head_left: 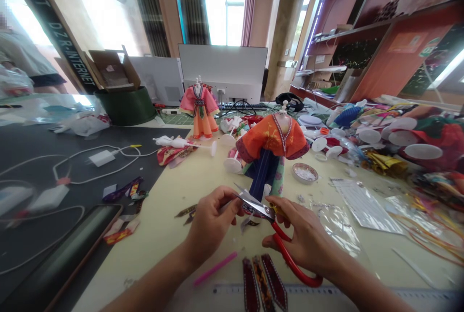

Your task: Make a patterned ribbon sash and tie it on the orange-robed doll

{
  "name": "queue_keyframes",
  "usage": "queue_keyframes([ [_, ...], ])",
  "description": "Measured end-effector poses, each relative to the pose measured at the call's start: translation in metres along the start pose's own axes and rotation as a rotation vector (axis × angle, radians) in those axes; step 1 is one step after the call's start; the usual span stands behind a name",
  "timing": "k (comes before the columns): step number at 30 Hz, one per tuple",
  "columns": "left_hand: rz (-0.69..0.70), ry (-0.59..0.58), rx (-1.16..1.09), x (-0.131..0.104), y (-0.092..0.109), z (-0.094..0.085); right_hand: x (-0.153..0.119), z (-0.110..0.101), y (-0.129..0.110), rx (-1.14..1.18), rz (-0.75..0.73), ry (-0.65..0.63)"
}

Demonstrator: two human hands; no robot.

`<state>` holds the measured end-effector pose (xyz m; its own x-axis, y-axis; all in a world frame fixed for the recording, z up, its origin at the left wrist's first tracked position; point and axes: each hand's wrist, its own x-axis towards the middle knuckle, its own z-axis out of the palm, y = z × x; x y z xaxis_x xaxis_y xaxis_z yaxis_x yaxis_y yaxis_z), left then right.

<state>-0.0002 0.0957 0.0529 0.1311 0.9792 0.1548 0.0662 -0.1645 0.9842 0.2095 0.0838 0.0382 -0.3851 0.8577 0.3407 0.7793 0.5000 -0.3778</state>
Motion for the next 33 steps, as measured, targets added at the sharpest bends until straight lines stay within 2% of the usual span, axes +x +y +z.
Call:
queue_keyframes([
  [11, 0.011, 0.017, 0.017, 0.000, -0.001, -0.001, 0.001, -0.002, 0.000, 0.002, -0.093, 0.067],
  [23, 0.022, 0.034, 0.031, -0.001, 0.002, -0.001, 0.002, -0.006, 0.003, -0.057, -0.108, 0.183],
  [27, 0.013, 0.100, -0.082, 0.004, 0.001, -0.003, 0.003, -0.009, 0.008, -0.123, -0.114, 0.273],
  [30, -0.015, 0.146, -0.191, 0.008, 0.002, -0.009, 0.004, -0.006, 0.013, -0.207, -0.165, 0.277],
  [33, -0.050, 0.152, -0.203, 0.010, 0.006, -0.015, 0.005, -0.003, 0.018, -0.271, -0.243, 0.272],
])
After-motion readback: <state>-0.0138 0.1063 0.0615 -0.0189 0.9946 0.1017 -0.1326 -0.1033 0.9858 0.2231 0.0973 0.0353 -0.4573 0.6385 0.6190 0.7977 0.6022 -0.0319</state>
